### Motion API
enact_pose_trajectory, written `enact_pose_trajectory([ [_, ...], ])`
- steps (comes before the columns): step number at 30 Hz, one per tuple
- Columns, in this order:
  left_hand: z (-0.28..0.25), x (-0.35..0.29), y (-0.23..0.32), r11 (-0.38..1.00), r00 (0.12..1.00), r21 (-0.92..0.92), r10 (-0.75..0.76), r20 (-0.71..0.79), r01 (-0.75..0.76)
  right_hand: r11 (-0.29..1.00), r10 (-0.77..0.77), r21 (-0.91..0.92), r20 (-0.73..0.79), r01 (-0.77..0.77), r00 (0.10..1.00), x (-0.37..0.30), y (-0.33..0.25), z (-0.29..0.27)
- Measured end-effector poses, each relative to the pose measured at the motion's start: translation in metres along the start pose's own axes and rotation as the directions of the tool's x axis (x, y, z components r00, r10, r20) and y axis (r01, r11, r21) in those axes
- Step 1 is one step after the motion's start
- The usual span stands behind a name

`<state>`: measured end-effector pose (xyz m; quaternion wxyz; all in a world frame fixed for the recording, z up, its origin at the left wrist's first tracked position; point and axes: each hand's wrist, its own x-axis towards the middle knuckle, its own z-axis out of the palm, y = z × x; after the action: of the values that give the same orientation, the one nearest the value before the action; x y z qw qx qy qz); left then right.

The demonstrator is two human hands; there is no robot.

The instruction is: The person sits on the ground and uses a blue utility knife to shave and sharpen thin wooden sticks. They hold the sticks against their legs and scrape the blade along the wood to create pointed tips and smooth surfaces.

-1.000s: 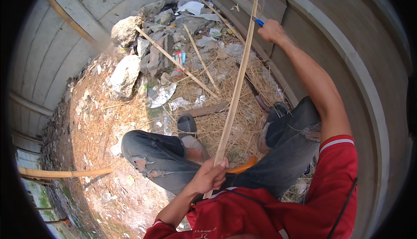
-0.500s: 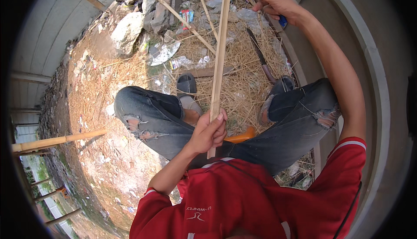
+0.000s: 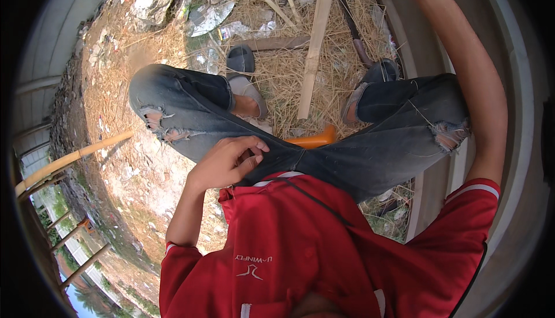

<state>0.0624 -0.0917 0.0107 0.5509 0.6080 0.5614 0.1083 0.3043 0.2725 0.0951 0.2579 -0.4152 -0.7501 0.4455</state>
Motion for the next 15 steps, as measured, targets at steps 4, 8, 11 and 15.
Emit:
enact_pose_trajectory([
  [4,0.014,-0.037,-0.007,0.943,0.949,0.312,-0.198,0.243,0.117,0.989,-0.123,-0.083,0.014,0.124,0.992,0.003,0.008,0.004],
  [8,0.03,-0.046,-0.017,0.852,0.958,0.498,-0.255,0.129,0.16,0.972,-0.159,-0.175,0.009,0.158,0.987,0.002,-0.005,0.009],
  [11,0.022,-0.046,-0.022,0.814,0.922,0.547,-0.342,0.18,0.195,0.961,-0.157,-0.226,0.024,0.159,0.987,-0.002,-0.016,0.014],
  [15,-0.006,-0.055,-0.034,0.881,0.961,0.416,-0.271,0.059,0.224,0.929,-0.255,-0.262,0.056,0.261,0.965,0.005,-0.018,0.017],
])
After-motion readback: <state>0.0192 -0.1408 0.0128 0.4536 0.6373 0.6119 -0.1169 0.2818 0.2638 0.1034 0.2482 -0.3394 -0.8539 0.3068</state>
